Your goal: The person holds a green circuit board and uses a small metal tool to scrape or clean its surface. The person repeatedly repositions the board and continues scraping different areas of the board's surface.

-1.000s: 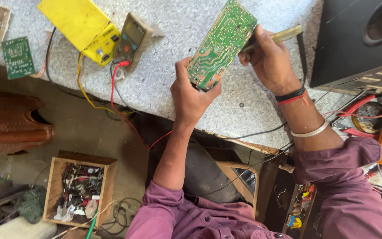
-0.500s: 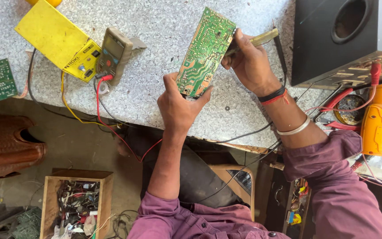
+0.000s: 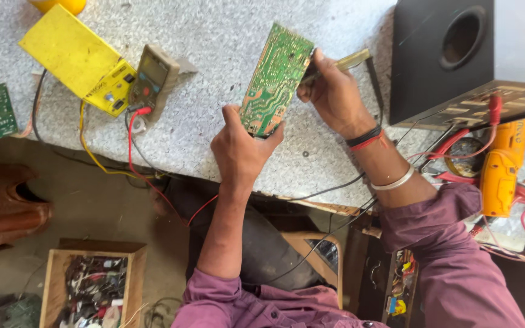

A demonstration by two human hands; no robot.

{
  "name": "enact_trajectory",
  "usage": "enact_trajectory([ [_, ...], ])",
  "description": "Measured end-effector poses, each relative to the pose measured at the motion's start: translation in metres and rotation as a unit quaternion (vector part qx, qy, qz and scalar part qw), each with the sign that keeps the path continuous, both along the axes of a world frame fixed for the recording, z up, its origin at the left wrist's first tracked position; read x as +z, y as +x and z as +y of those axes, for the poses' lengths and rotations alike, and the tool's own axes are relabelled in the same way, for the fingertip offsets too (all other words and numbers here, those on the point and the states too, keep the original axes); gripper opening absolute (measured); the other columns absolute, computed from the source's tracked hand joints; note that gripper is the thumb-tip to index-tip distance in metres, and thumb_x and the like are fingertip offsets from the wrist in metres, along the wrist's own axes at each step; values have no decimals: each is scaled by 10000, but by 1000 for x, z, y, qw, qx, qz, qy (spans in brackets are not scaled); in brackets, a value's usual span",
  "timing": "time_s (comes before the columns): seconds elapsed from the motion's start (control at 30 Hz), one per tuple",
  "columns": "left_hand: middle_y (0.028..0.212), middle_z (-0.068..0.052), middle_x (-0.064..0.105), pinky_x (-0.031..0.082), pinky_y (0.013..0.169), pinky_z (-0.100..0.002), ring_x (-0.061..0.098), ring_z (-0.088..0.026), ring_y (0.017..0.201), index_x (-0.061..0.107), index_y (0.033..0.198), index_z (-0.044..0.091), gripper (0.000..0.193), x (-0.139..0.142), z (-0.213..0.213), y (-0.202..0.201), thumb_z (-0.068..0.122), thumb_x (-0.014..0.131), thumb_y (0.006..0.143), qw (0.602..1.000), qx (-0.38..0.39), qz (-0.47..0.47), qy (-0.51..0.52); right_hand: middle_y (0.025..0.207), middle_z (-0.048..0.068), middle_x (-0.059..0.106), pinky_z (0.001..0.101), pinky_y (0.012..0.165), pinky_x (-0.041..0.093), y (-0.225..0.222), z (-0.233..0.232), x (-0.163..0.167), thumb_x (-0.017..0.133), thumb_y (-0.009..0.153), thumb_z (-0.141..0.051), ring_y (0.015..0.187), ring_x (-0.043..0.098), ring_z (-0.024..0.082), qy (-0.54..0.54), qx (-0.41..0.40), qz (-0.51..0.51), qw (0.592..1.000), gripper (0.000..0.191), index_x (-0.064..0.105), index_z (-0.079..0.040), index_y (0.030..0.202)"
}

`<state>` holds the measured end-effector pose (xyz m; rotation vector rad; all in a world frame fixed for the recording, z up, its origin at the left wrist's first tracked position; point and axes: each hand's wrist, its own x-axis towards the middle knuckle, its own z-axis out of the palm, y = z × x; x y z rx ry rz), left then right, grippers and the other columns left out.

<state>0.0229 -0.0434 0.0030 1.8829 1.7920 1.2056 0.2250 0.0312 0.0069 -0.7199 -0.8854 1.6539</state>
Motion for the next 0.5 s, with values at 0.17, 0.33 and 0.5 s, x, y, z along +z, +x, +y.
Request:
enact_trajectory([
  [0.17,704,-95,679,552,530,-402,708,-264,590,558,1020,45,643,5,3,-5,511,898,737,993,-119,19,-6,933,45,689,284,684,489,-6,3,2,563,1127,-314,788,623,123,-29,-33,33,998,299,683,-41,1114],
  [0.33,691,-61,675,519,579,-429,693,-275,635,586,870,74,474,9,1,-10,485,821,846,983,-184,4,-23,1039,68,719,311,846,560,-8,0,-2,646,1079,-217,924,678,143,-15,-50,-3,999,251,690,18,1152],
  [0.5,726,-80,679,512,598,-452,691,-310,669,603,921,73,409,8,5,-10,455,750,935,983,-185,-12,-4,1076,58,721,310,896,558,-10,1,-7,637,1067,-205,973,679,138,-17,-28,0,999,241,683,7,1173],
])
